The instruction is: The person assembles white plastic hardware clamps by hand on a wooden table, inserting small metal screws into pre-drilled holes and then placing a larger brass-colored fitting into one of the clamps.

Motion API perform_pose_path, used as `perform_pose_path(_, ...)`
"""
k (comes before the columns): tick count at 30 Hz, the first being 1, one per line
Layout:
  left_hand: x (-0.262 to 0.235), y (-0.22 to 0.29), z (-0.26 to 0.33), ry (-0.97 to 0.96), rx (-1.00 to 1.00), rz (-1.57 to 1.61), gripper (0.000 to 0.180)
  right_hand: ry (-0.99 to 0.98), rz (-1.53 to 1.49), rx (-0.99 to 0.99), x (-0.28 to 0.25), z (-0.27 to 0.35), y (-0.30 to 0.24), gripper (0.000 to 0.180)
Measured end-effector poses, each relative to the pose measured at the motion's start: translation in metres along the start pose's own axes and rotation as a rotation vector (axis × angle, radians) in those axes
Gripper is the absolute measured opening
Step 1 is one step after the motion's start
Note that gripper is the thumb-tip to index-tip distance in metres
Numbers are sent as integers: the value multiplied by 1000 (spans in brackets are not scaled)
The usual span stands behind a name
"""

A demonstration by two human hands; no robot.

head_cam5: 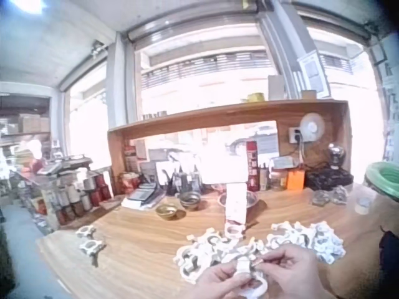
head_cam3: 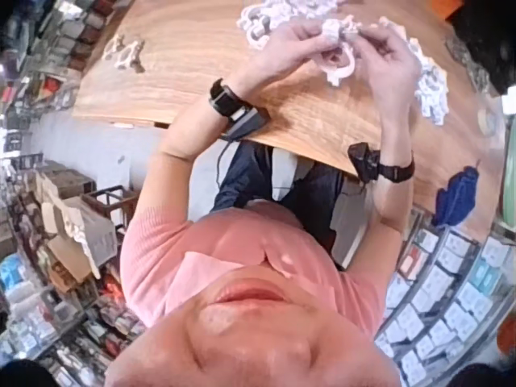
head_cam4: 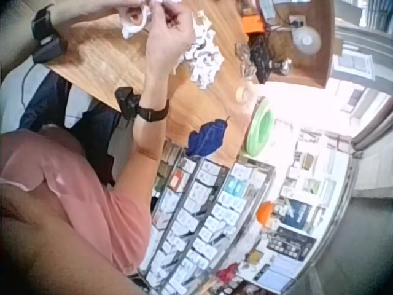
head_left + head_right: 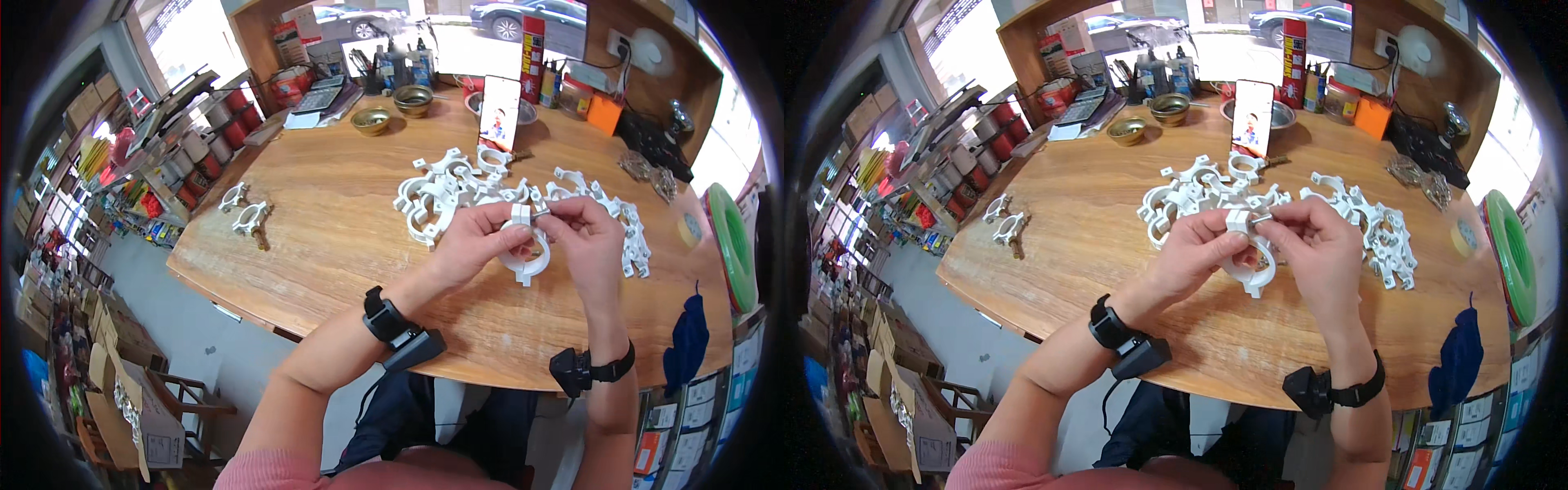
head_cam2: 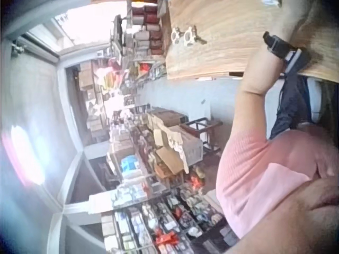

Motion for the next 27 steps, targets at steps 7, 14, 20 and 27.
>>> perform_pose_path(7, -7, 1, 0, 71, 27, -79, 25, 26, -4, -135, 5, 4, 0, 9)
perform_pose_path(14, -4, 1, -1, 71, 54, -125, 29, 54, -29, -117, 0, 3, 6, 6)
perform_pose_path(20, -8, 14, 2, 158, 110, -300, 26, 72, -9, -55, 5, 2, 3, 4)
perform_pose_path(27, -2, 10, 3, 157, 139, -240, 33, 3, 3, -244, 8, 8, 2, 3)
Point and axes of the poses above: each hand's wrist, its own z-axis away from the middle knuckle, its own x-axis out of the palm, y = z × x, the point moved 7 cm from there along -z, towards the middle knuckle, and after that the axes turned 15 degrees about x, right-handed, at the moved point
